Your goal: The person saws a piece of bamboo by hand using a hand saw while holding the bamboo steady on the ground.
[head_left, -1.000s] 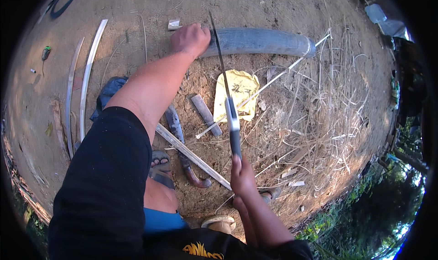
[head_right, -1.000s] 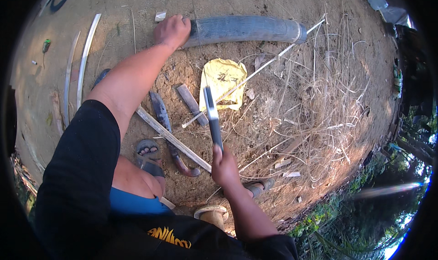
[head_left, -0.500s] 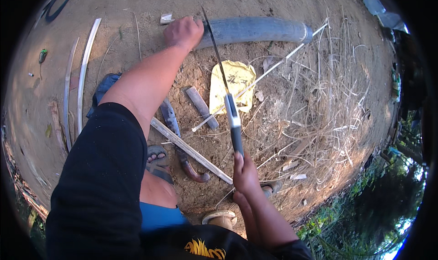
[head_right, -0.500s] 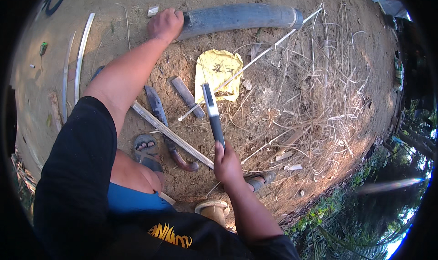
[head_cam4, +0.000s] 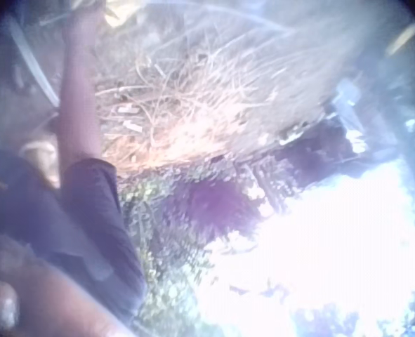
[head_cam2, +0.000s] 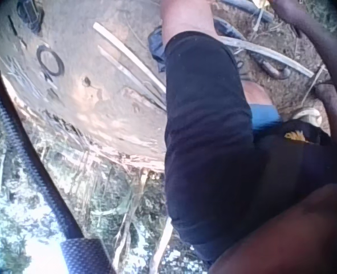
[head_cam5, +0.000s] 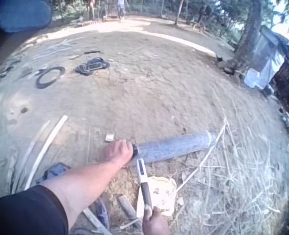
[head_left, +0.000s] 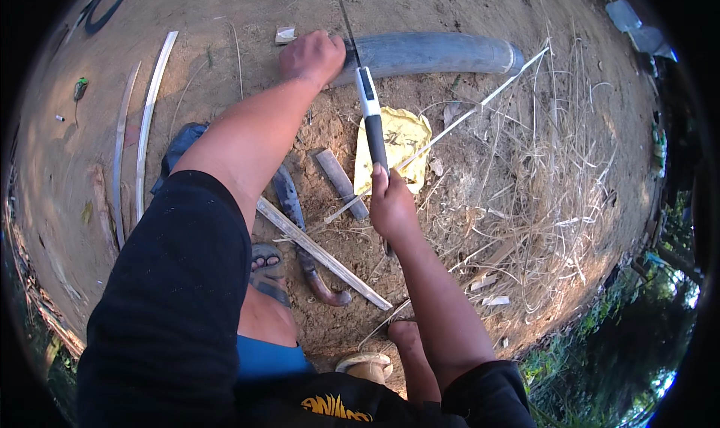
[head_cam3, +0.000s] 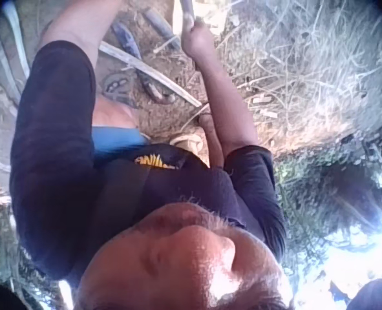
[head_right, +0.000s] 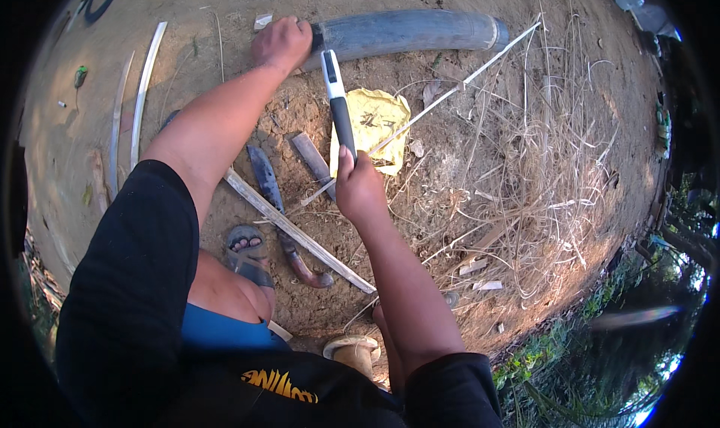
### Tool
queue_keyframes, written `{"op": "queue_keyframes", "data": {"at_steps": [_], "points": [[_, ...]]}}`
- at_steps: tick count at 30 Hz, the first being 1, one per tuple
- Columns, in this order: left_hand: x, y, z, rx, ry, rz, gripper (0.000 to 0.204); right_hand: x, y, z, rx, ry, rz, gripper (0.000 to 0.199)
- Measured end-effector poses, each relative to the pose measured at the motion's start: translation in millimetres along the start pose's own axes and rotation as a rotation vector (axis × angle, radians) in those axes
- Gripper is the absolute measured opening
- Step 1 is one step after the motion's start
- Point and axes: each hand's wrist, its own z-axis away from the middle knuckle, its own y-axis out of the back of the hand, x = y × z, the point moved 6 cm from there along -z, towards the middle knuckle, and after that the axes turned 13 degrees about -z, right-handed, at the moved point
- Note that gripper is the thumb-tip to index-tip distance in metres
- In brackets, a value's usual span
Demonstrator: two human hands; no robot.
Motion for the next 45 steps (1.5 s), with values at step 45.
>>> {"op": "queue_keyframes", "data": {"at_steps": [45], "points": [[-10.6, 1.0, -2.5, -0.020, 0.031, -0.045, 0.049, 22.5, 6.8, 30.9, -0.086, -0.067, -0.078, 0.060]]}}
